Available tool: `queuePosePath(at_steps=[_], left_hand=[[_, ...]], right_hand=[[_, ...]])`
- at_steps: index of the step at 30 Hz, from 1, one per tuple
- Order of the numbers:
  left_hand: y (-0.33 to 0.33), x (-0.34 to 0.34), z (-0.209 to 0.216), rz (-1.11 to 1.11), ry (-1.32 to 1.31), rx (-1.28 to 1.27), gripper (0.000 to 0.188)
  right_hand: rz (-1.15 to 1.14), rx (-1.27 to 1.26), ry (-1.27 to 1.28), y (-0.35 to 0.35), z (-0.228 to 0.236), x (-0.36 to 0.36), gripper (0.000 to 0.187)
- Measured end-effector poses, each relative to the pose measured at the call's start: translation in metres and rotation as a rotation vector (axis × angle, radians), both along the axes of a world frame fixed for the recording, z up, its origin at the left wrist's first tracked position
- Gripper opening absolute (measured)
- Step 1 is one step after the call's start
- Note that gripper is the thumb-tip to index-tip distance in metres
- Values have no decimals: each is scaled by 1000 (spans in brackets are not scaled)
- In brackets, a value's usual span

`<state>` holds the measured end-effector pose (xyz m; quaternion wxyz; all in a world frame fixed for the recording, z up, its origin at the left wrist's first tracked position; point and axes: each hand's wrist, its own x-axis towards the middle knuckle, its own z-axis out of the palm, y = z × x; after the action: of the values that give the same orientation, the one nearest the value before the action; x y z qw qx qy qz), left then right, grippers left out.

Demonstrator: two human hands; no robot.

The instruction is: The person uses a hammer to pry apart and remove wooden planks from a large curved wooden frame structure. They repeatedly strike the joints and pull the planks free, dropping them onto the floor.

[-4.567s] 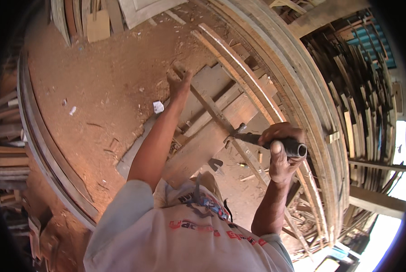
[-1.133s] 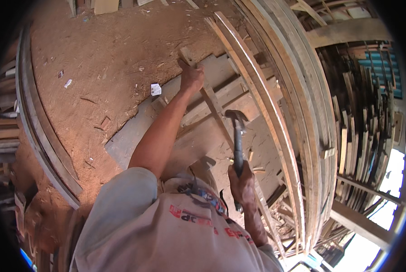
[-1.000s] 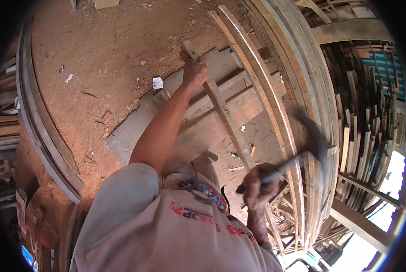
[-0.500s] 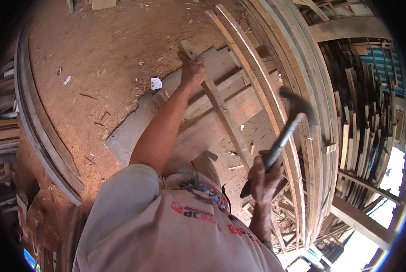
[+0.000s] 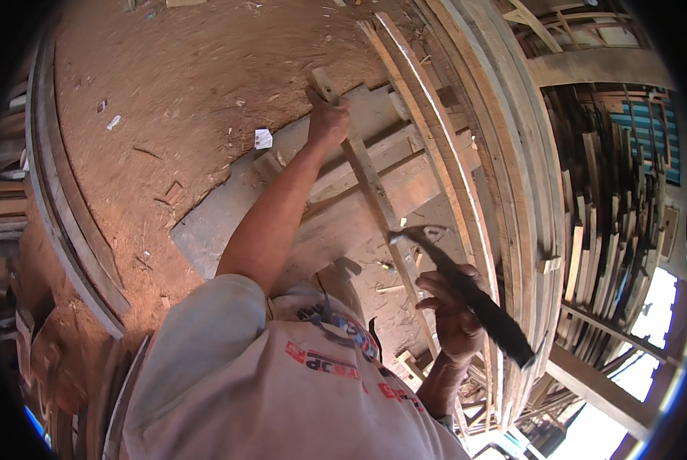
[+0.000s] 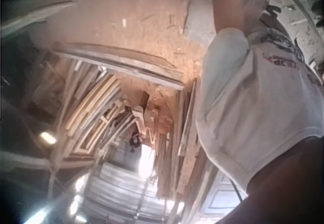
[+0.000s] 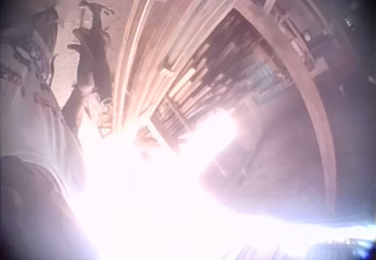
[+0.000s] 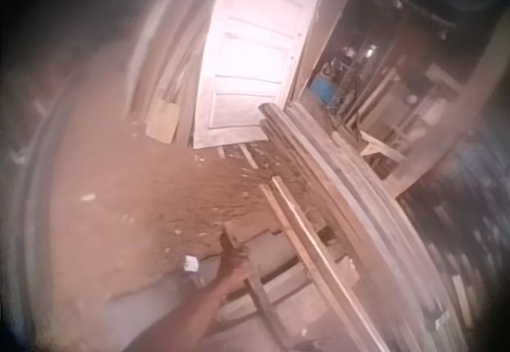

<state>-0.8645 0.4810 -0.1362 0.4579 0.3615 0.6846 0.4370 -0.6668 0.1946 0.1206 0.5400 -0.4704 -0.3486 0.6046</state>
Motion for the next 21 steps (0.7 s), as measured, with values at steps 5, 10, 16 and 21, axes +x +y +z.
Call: queuePosePath(at_steps=[5, 10, 16, 21], left_hand=[[13, -2, -60, -140, 76, 35, 94], [15, 0, -48, -129, -189, -26, 80], [-4, -4, 5, -80, -7, 18, 98], [-5, -3, 8, -47, -139, -34, 101]], right_hand=[[121, -99, -732, 4, 16, 1, 53], [-296, 384, -735, 38, 11, -3, 34], [-278, 501, -394, 102, 27, -33, 19], [-256, 381, -680, 154, 26, -81, 30]])
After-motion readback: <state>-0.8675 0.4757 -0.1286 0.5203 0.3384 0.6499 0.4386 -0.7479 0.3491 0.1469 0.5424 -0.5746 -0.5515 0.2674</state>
